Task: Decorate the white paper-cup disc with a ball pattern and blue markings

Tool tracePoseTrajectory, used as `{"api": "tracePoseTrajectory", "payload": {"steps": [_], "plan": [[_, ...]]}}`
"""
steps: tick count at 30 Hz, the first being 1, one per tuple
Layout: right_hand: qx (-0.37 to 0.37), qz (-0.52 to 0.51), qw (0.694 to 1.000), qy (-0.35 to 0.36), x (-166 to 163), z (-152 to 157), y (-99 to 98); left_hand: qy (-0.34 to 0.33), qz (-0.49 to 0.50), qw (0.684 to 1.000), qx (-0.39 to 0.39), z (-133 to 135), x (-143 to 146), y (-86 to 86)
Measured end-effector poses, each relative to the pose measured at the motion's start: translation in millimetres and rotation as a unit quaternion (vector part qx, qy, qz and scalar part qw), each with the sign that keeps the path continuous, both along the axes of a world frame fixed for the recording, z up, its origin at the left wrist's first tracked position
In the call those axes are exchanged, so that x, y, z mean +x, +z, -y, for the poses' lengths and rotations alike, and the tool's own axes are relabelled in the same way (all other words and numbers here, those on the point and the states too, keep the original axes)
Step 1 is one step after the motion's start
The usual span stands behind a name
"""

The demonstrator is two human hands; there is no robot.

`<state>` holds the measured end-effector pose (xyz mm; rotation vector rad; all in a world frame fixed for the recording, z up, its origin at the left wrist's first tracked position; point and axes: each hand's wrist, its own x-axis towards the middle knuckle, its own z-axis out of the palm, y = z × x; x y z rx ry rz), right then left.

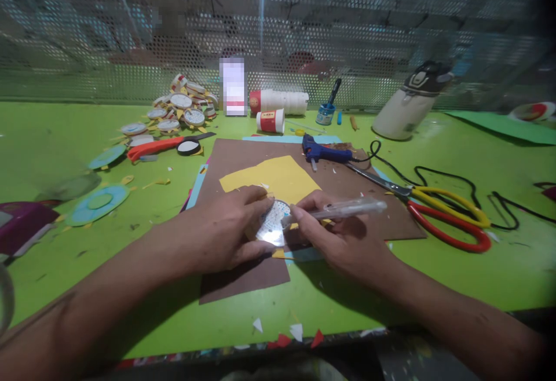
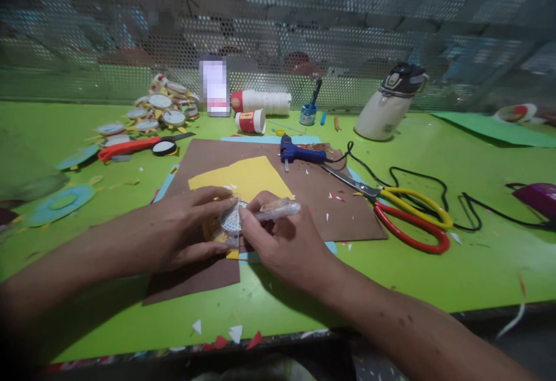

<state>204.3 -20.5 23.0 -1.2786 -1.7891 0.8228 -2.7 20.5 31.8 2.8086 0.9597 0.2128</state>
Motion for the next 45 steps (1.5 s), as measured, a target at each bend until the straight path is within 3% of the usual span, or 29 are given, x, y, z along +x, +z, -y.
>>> {"api": "tracePoseTrajectory", "payload": {"steps": [21,27,34,41,45], "plan": [[0.027,0.019,0.999,-0.018,2,-3,1.0,0.003,-0.007,1.0,0.0,0,-1,-0.6],[0.077,-0.016,0.993,-0.083,10,-11,-3.9,0.004,0.008,1.0,0.002,0,0,-2.8],[0.15,0.069,0.986,-0.027,17,-22,-9.8,0.046,0.051,0.998,-0.018,-3,-14,1.1],[0.136,0.132,0.978,0.091,19,-27,-9.8,0.1,0.043,0.994,0.017,-12,-30,7.1],[0.11,0.16,0.973,0.122,15,-30,-12.2,0.116,0.025,0.993,0.004,-14,-33,7.3]]}}
